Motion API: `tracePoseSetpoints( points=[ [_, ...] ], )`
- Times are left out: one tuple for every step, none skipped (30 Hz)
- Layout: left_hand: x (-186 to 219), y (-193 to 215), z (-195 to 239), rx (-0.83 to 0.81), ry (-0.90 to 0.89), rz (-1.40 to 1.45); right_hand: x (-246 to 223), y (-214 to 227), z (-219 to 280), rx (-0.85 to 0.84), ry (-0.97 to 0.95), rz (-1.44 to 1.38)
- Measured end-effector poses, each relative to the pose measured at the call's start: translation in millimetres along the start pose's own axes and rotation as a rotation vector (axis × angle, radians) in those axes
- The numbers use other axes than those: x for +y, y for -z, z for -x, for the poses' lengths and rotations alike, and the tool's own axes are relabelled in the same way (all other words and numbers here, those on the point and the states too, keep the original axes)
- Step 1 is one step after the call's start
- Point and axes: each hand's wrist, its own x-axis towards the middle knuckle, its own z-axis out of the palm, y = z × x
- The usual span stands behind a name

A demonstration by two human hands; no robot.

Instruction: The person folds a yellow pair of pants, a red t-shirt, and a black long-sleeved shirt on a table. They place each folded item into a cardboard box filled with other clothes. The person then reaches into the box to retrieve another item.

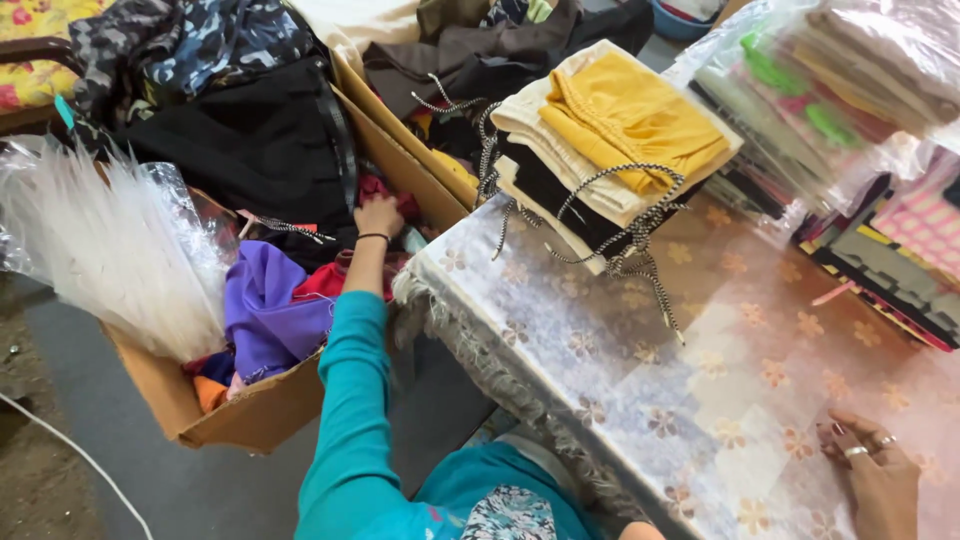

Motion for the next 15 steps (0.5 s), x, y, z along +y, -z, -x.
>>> tracePoseSetpoints(
  points=[
    [7.9,48.5,18.0,0.152,0.029,0.16,-4.1,-4.9,4.3,-0.01,-0.018,-0.023],
    [17.1,97.1,37.5,0.303,0.056,0.32,-8.3,-8.4,9.0,-0.02,-0.037,-0.046],
    [14.6,96.7,21.8,0.321,0.044,0.316,-6.4,-10.4,6.7,-0.011,-0.026,-0.063],
    [12.6,97.5,6.1,0.44,0.06,0.557,-5.2,-11.7,4.6,-0.019,0.038,0.021],
    [14.0,100.1,-12.7,0.555,0.07,0.806,-6.5,-11.7,0.4,-0.022,0.105,0.107],
    [38.4,132.2,15.4,0.572,0.05,0.809,-3.3,-12.9,-5.7,-0.008,0.119,0.092],
    [60.0,155.5,52.5,0.746,-0.15,0.995,-0.4,-11.1,-9.4,0.004,0.103,0.15],
    [80.7,177.4,89.3,0.914,-0.363,1.173,3.1,-10.3,-13.4,0.015,0.087,0.208],
    [131.6,185.0,117.9,0.916,-0.367,1.173,-2.9,-16.3,-9.8,0.018,0.09,0.206],
    [181.2,189.6,152.5,0.824,-0.582,1.137,-8.7,-22.9,-6.5,0.011,0.171,0.34],
    [227.2,187.7,199.0,0.724,-0.79,1.09,-13.4,-28.4,-0.6,0.001,0.246,0.477],
    [278.8,197.3,228.8,0.72,-0.79,1.091,-12.2,-33.0,3.9,0.001,0.243,0.478],
    [328.0,202.3,265.1,0.465,-1.065,0.824,-12.1,-35.6,8.5,-0.107,0.274,0.345],
    [372.4,202.9,306.7,0.204,-1.306,0.533,-12.0,-38.8,12.8,-0.215,0.304,0.21],
    [405.6,196.3,332.2,0.207,-1.316,0.543,-22.1,-48.5,22.2,-0.204,0.305,0.219]
  ],
)
